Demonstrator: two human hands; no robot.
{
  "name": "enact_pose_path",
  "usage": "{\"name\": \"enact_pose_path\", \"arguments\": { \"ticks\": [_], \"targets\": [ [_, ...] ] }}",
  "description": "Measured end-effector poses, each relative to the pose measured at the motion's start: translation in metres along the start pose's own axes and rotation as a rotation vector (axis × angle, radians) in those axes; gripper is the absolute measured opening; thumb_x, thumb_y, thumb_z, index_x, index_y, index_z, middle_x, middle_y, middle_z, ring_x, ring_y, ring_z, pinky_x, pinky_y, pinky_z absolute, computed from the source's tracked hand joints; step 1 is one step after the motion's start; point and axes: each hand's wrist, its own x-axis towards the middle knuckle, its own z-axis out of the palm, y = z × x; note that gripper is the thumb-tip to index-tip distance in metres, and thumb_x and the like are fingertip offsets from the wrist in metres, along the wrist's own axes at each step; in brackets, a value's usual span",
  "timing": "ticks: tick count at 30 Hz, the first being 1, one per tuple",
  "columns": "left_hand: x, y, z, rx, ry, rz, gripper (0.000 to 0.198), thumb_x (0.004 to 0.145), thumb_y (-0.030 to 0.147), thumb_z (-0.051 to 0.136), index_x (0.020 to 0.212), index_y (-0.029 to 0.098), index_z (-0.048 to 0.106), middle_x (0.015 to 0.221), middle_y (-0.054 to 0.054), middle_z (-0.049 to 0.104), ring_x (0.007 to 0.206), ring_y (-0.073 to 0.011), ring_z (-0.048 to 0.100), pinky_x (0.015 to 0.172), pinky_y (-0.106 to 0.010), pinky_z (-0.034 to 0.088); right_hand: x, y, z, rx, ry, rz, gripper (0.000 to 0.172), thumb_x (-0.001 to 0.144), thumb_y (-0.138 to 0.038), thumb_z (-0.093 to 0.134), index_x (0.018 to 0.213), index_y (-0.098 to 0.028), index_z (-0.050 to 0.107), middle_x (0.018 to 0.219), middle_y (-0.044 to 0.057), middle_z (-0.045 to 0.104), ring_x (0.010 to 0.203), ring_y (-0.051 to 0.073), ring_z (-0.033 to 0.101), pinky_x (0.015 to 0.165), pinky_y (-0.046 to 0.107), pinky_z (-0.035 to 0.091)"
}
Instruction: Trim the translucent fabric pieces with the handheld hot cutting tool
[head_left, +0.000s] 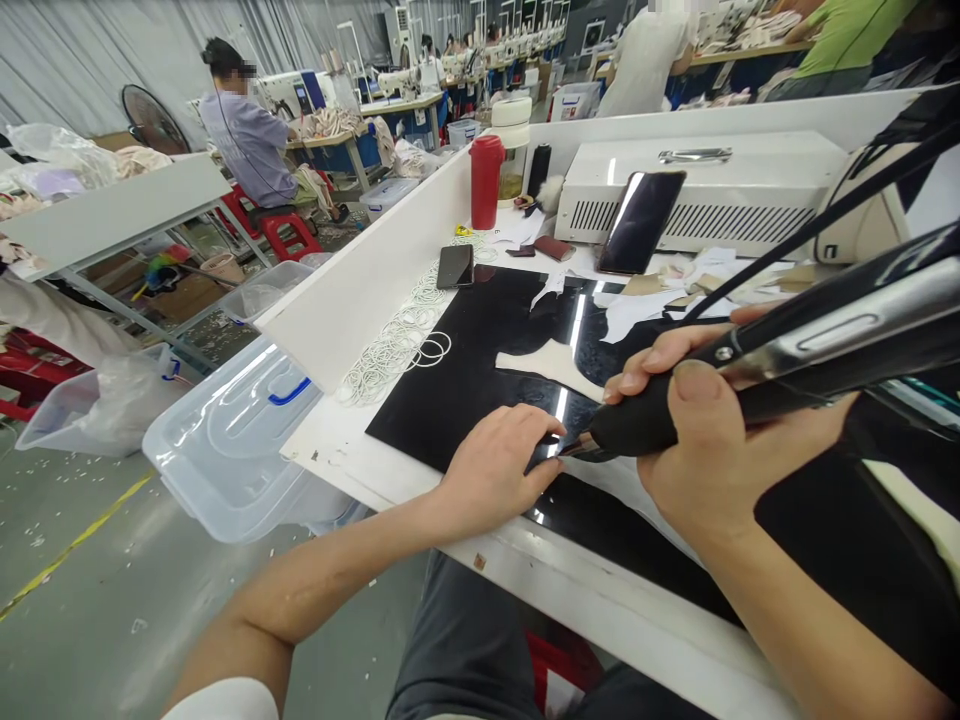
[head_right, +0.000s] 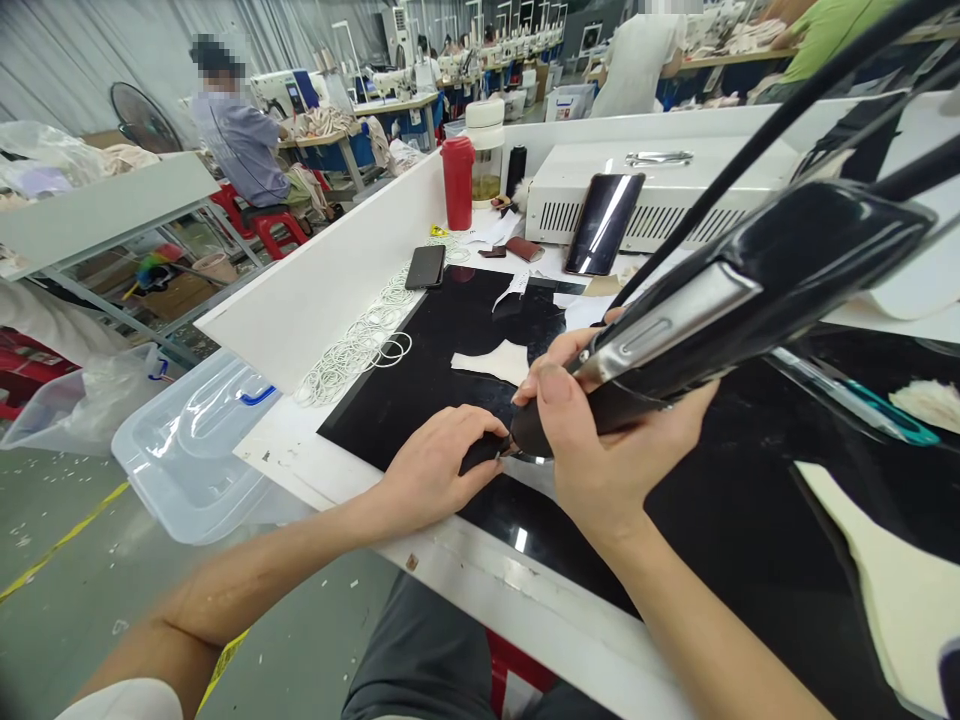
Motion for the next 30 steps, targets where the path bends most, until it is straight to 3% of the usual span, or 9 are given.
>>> {"name": "enact_pose_path", "arguments": {
  "ticks": [9,17,30],
  "targets": [
    [-0.0004,0.0004,0.0013,-0.021,0.011,-0.006,0.020,0.092,0.025,0.063,0.112,0.023,0.058,0.111,-0.001,0.066,0.099,-0.0202,0.059,0.093,-0.038,0.048,-0.0031,0.0014,0.0016,-0.017,0.029,0.007,0.040,0.076,-0.021,0.072,0.106,-0.025,0.046,0.071,-0.008,0.064,0.049,0.014,0.055,0.046,0.034,0.052],
    [-0.0005,0.0013,-0.0012,-0.100,0.076,-0.081,0.023,0.098,0.015,0.043,0.112,0.023,0.060,0.109,-0.002,0.067,0.098,-0.0174,0.062,0.090,-0.035,0.052,0.0003,-0.0029,0.0027,-0.003,0.040,0.011,0.039,0.071,-0.019,0.073,0.103,-0.025,0.050,0.068,-0.009,0.063,0.047,0.014,0.053,0.045,0.035,0.050],
    [0.0021,-0.0033,0.0014,-0.074,0.074,-0.025,0.021,0.099,0.013,0.044,0.108,0.022,0.061,0.108,0.000,0.068,0.098,-0.0165,0.060,0.093,-0.033,0.049,-0.0040,-0.0016,0.0005,0.009,0.004,0.052,0.037,0.074,-0.017,0.071,0.104,-0.025,0.051,0.071,-0.008,0.063,0.048,0.014,0.056,0.048,0.037,0.053]
  ]
}}
